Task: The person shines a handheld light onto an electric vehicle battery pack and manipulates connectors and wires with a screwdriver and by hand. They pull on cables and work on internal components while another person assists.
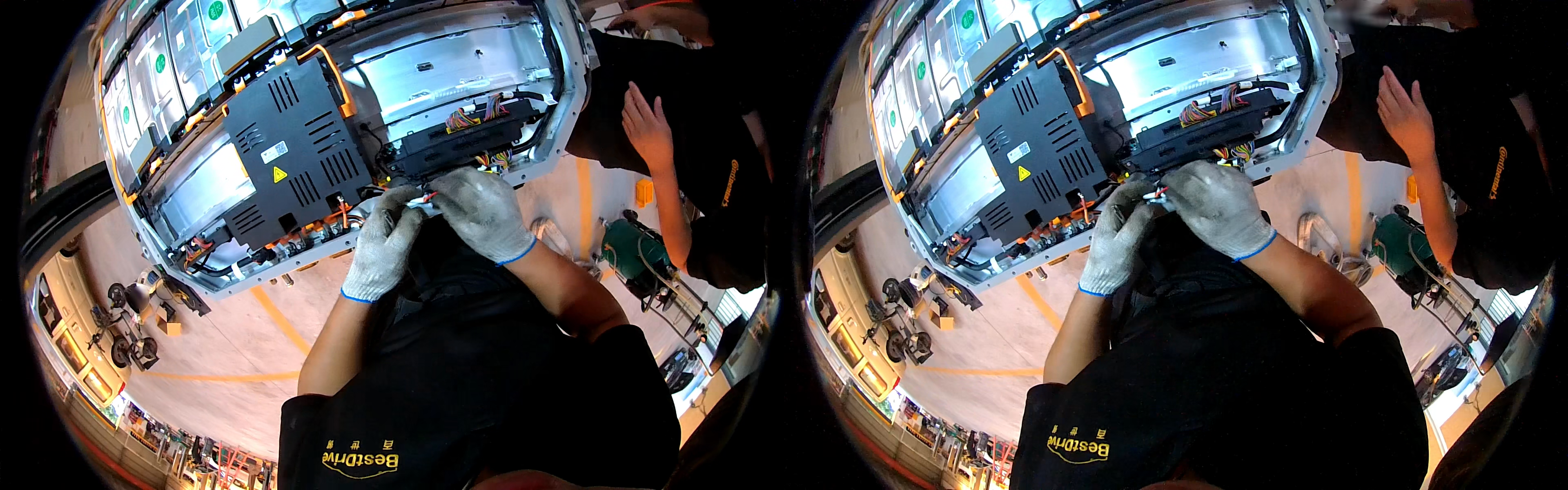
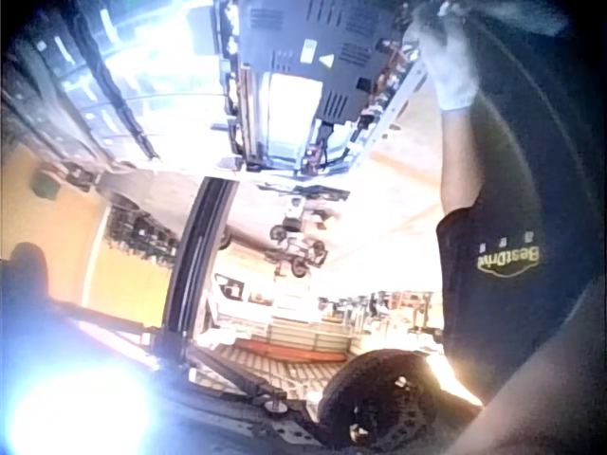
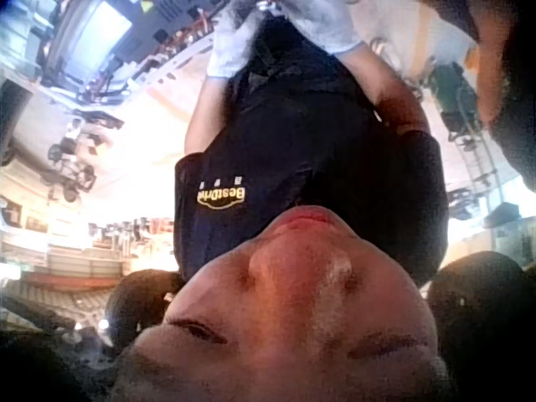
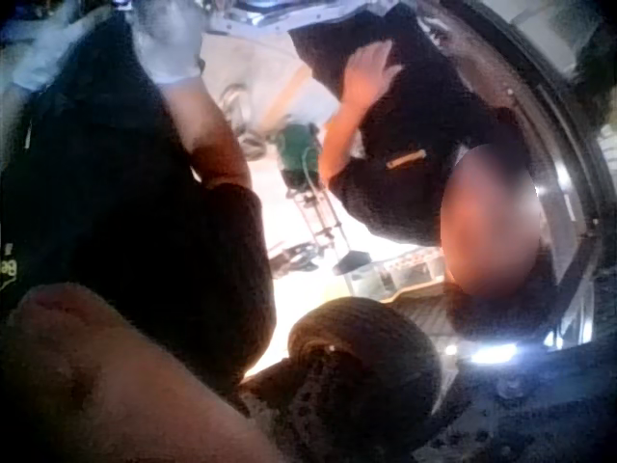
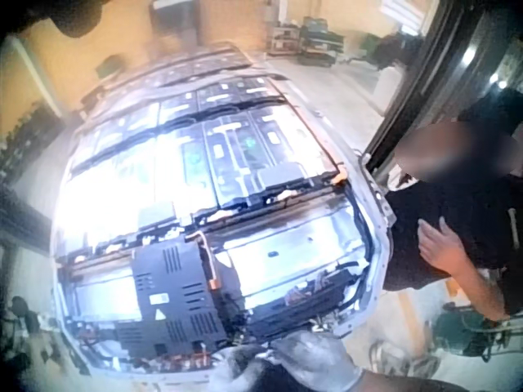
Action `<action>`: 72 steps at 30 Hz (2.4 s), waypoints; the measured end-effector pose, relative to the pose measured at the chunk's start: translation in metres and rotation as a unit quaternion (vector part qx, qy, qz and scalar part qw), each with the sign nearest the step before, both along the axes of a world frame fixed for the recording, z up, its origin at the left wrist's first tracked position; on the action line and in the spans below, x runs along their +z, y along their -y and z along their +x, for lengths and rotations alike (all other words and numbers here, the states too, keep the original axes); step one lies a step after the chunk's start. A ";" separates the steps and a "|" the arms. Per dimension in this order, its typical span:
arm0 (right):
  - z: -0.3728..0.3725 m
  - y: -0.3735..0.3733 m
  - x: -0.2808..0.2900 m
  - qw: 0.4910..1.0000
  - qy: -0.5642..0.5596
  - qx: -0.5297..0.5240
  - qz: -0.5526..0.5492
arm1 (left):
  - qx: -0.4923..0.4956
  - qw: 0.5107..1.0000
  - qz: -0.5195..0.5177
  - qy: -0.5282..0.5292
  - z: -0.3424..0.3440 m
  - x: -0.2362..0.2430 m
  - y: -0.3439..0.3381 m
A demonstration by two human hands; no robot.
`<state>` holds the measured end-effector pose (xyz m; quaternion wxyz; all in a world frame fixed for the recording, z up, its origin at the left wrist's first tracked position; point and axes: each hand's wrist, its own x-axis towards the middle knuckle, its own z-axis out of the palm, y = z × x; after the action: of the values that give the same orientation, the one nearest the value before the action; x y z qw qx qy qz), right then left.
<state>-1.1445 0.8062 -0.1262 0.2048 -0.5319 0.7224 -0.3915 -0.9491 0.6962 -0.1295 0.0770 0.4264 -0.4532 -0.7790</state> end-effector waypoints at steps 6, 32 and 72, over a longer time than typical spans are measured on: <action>-0.018 0.010 0.046 0.980 -0.034 0.014 0.197 | 0.068 0.986 0.147 -0.044 0.014 -0.005 0.006; -0.020 -0.025 0.115 0.945 0.140 0.135 0.264 | 0.290 0.872 0.338 -0.205 0.014 0.027 0.021; 0.008 0.013 0.132 0.973 0.177 0.049 0.137 | 0.240 0.956 -0.142 -0.090 -0.021 0.024 0.026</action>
<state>-1.1366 0.7927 0.0062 0.4194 -0.4558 0.6941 -0.3668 -0.9700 0.6706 -0.1055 0.3613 0.4355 -0.4346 -0.7006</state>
